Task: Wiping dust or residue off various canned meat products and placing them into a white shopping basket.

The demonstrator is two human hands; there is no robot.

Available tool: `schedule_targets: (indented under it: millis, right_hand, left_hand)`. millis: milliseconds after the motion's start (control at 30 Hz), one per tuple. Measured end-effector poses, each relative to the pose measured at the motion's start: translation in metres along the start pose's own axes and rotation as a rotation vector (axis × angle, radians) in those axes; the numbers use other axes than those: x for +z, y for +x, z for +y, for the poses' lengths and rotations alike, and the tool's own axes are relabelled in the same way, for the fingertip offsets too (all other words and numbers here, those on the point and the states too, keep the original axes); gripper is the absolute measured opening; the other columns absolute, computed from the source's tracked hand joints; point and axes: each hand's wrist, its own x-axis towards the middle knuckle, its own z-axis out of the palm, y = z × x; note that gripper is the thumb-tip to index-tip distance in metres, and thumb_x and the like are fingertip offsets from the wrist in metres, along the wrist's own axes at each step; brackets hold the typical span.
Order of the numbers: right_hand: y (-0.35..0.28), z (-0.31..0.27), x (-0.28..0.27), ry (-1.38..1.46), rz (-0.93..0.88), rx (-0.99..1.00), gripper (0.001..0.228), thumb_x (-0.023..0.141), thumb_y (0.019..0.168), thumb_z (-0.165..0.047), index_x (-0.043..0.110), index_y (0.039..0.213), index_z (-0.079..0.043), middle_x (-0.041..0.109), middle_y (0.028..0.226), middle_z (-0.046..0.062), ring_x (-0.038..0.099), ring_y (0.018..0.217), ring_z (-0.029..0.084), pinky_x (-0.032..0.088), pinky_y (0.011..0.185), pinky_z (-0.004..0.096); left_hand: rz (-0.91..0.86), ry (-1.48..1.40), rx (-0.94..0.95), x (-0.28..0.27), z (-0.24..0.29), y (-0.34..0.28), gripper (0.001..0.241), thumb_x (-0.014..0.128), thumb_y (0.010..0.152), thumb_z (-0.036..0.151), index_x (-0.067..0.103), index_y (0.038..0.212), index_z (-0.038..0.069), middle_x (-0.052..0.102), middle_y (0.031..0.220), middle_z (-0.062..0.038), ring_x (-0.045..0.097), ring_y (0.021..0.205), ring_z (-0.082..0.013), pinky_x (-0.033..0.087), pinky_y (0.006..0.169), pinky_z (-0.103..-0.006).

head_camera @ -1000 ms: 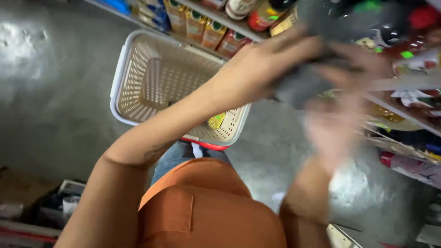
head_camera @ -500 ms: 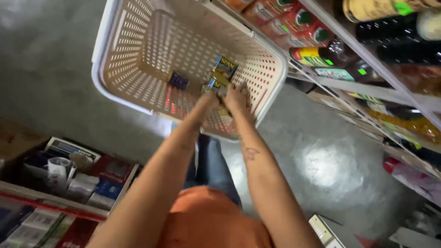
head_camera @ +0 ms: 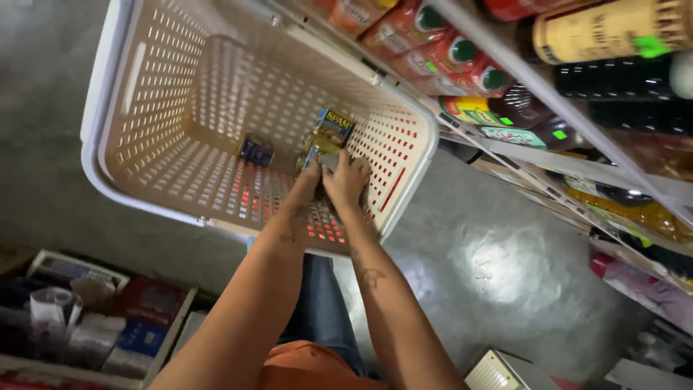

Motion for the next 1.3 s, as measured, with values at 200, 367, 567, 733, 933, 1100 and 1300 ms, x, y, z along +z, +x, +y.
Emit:
schedule_targets:
  millis: [200,367,567,733,933,1100,1300]
  right_hand:
    - [-0.002,-0.021,-0.074,0.243,0.28,-0.15,0.05,0.084,0.075,-0.028,0.064,0.12,-0.018,0.063,0.119,0.012,0.051,0.121,0.04,0.038,0.105,0.062]
    - [-0.008,-0.035,-0.158,0.406,0.315,-0.274,0.05,0.081,0.081,-0.021,0.063,0.127,-0.017,0.06,0.128,0.01,0.052,0.126,0.037,0.042,0.108,0.051]
    - [-0.033,-0.025,-0.266,0.387,0.645,-0.317,0.066,0.089,0.073,-0.023,0.059,0.131,-0.011,0.058,0.135,0.017,0.049,0.126,0.043,0.039,0.109,0.051]
    - [-0.048,0.024,-0.37,0.739,0.359,-0.447,0.075,0.093,0.075,-0.02,0.055,0.137,-0.004,0.062,0.132,0.016,0.061,0.124,0.034,0.048,0.106,0.042]
    - [-0.064,0.039,-0.455,0.459,0.274,-0.636,0.062,0.088,0.076,-0.013,0.065,0.134,-0.006,0.068,0.125,0.012,0.064,0.123,0.025,0.051,0.106,0.039]
    - [-0.065,0.081,-0.477,1.126,0.484,-0.099,0.058,0.072,0.092,-0.02,0.053,0.145,-0.003,0.074,0.12,0.01,0.068,0.103,0.017,0.055,0.092,0.036]
    - [-0.124,-0.083,-0.543,0.788,1.009,-0.326,0.047,0.068,0.1,-0.033,0.059,0.137,-0.005,0.063,0.136,0.013,0.058,0.125,0.028,0.044,0.109,0.04]
  left_hand:
    - [-0.123,-0.103,-0.056,-0.018,-0.014,0.06,0.074,0.043,0.093,0.073,0.067,0.123,0.01,0.072,0.1,-0.01,0.068,0.087,-0.0282,0.056,0.073,-0.0432]
    - [-0.354,-0.225,0.074,0.039,0.017,0.018,0.065,0.044,0.095,0.063,0.064,0.131,0.011,0.071,0.12,-0.012,0.067,0.107,-0.0292,0.054,0.094,-0.046]
    - [-0.594,-0.406,0.394,0.116,0.088,-0.081,0.063,0.035,0.105,0.057,0.058,0.135,0.008,0.066,0.132,-0.013,0.064,0.121,-0.0293,0.049,0.108,-0.0458]
    - [-0.719,0.569,0.437,0.158,0.17,-0.262,0.057,0.056,0.086,0.035,0.055,0.136,0.009,0.071,0.117,-0.01,0.067,0.107,-0.0231,0.049,0.094,-0.0383]
    - [-0.591,1.27,0.979,0.232,0.209,-0.388,0.078,0.093,0.066,0.031,0.063,0.133,0.005,0.076,0.117,-0.01,0.07,0.106,-0.02,0.052,0.097,-0.0355]
    - [-0.466,1.017,1.236,0.241,0.2,-0.401,0.088,0.092,0.065,0.028,0.054,0.14,0.002,0.073,0.119,-0.013,0.069,0.108,-0.0211,0.053,0.097,-0.0353]
    - [-0.411,1.008,1.423,0.259,0.22,-0.412,0.074,0.091,0.07,0.028,0.055,0.129,0.001,0.069,0.117,-0.016,0.07,0.107,-0.0292,0.054,0.094,-0.0382]
